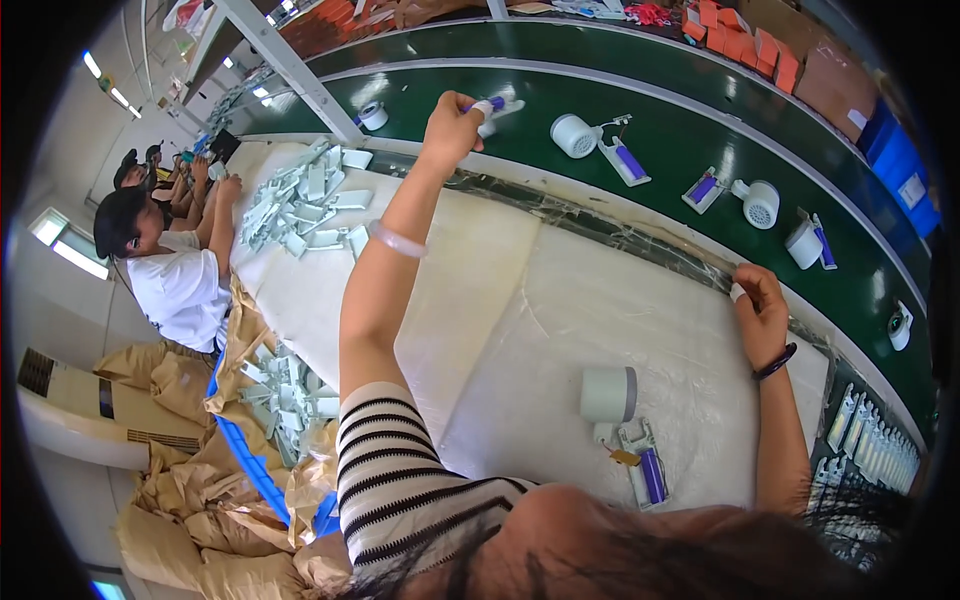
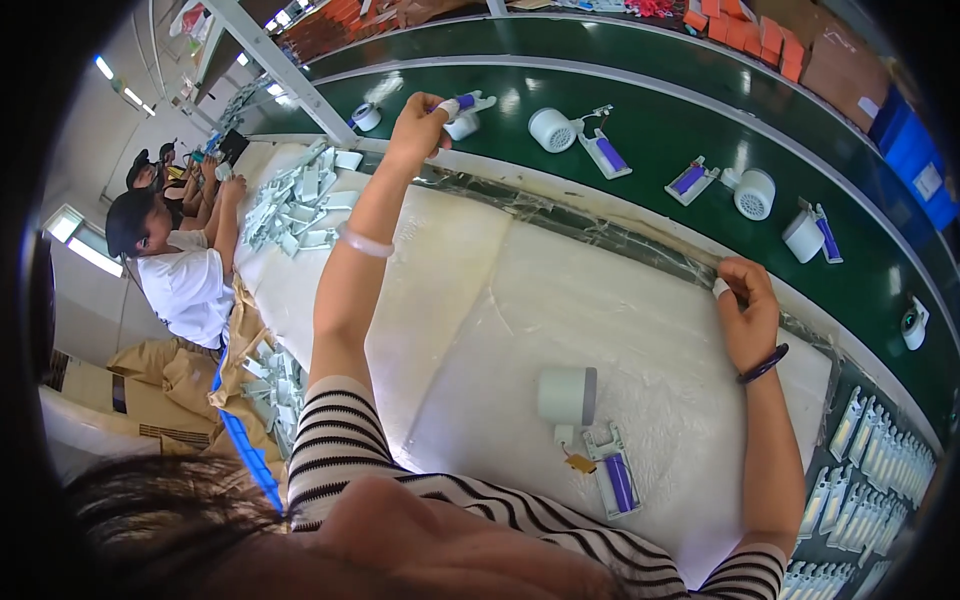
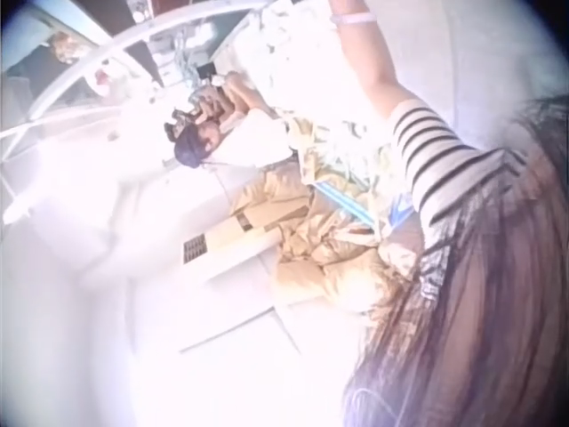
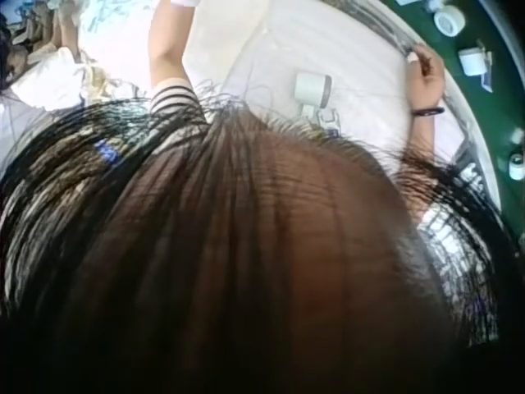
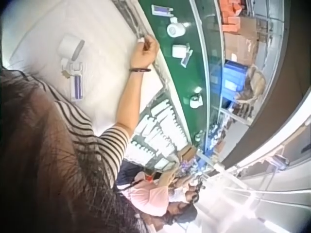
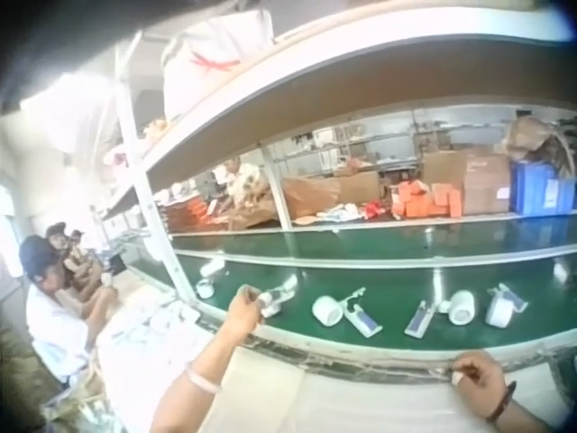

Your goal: The person assembles small handheld electronic fans by hand on a production line, fitting together casings, battery packs, and wiring, then inspects the assembled fans.

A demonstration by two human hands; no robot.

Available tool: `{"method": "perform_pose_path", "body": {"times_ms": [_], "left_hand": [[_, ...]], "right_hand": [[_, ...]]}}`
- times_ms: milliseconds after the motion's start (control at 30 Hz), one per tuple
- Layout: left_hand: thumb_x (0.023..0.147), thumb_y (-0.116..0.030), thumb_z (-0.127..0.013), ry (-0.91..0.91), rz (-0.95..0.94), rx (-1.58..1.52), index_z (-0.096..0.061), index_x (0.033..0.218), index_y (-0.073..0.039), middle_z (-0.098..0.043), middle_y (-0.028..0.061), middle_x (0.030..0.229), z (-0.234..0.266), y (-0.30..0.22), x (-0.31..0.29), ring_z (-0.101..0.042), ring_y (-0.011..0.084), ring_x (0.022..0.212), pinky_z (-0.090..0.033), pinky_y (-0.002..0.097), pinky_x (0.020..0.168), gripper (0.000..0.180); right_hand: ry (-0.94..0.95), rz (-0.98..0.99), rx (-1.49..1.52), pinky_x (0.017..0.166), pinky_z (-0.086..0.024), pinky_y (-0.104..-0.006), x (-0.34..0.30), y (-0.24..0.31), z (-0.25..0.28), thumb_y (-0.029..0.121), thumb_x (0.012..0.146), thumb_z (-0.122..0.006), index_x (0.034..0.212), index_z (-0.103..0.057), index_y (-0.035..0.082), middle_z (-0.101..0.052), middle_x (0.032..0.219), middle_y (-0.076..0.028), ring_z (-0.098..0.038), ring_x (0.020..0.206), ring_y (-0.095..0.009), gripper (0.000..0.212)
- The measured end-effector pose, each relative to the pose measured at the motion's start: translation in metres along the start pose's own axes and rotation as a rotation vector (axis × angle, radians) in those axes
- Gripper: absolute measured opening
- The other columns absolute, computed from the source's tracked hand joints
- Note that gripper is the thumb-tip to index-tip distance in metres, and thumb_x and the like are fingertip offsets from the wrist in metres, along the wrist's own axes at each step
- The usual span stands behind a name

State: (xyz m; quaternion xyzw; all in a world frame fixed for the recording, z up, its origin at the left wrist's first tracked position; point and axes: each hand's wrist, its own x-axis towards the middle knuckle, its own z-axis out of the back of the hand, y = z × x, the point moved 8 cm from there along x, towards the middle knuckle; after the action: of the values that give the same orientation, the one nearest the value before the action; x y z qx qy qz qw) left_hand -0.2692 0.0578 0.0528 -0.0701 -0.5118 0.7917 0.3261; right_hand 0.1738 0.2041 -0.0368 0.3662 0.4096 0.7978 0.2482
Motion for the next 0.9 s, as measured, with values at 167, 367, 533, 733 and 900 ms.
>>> {"method": "perform_pose_path", "body": {"times_ms": [167,367,533,733,900], "left_hand": [[0.09,-0.023,-0.059,0.404,-0.153,-0.204,-0.052,0.098,-0.003,-0.053,0.0019,0.077,-0.029,-0.069,-0.085,-0.046,0.0056,0.053,-0.03,0.0201,0.043,0.023],[0.093,-0.018,-0.055,0.899,-0.274,-0.431,-0.053,0.098,-0.005,-0.051,-0.0022,0.083,-0.092,-0.124,-0.193,-0.046,0.0042,0.063,-0.039,0.019,0.055,0.014],[0.092,-0.015,-0.056,1.2,-0.185,-0.451,-0.052,0.095,-0.006,-0.053,-0.0017,0.084,-0.133,-0.136,-0.229,-0.048,0.0039,0.065,-0.042,0.0188,0.055,0.011],[0.078,-0.031,-0.073,1.419,-0.273,-0.26,-0.053,0.099,-0.003,-0.061,0.0063,0.087,-0.17,-0.097,-0.238,-0.058,0.012,0.074,-0.046,0.0248,0.058,0.04],[0.076,-0.034,-0.069,1.593,-0.427,-0.108,-0.053,0.116,0.001,-0.063,0.0128,0.091,-0.213,-0.096,-0.26,-0.06,0.0173,0.076,-0.048,0.0281,0.065,0.056]], "right_hand": [[0.063,0.158,-0.165,0.096,-0.042,-0.0362,0.002,0.049,-0.008,-0.005,0.073,-0.052,0.115,-0.056,0.001,-0.054,0.118,-0.014,-0.054,0.109,-0.027,0.042],[0.103,0.379,-0.169,0.105,-0.031,-0.0433,-0.008,0.115,-0.033,0.009,0.069,-0.058,0.124,-0.05,0.001,-0.051,0.128,-0.017,-0.046,0.121,-0.034,0.057],[0.414,0.423,-0.198,0.1,-0.035,-0.0428,-0.013,0.095,-0.04,0.014,0.076,-0.057,0.114,-0.055,0.001,-0.059,0.114,-0.015,-0.054,0.11,-0.031,0.04],[0.465,0.087,0.199,0.071,-0.05,-0.0286,-0.013,0.084,-0.034,0.004,0.087,-0.042,0.095,-0.056,0.0,-0.064,0.081,-0.01,-0.064,0.074,-0.017,0.016],[0.445,0.047,0.147,0.065,-0.05,-0.0254,-0.017,0.081,-0.025,-0.004,0.079,-0.041,0.095,-0.055,-0.001,-0.06,0.08,-0.008,-0.062,0.072,-0.014,0.021]]}}
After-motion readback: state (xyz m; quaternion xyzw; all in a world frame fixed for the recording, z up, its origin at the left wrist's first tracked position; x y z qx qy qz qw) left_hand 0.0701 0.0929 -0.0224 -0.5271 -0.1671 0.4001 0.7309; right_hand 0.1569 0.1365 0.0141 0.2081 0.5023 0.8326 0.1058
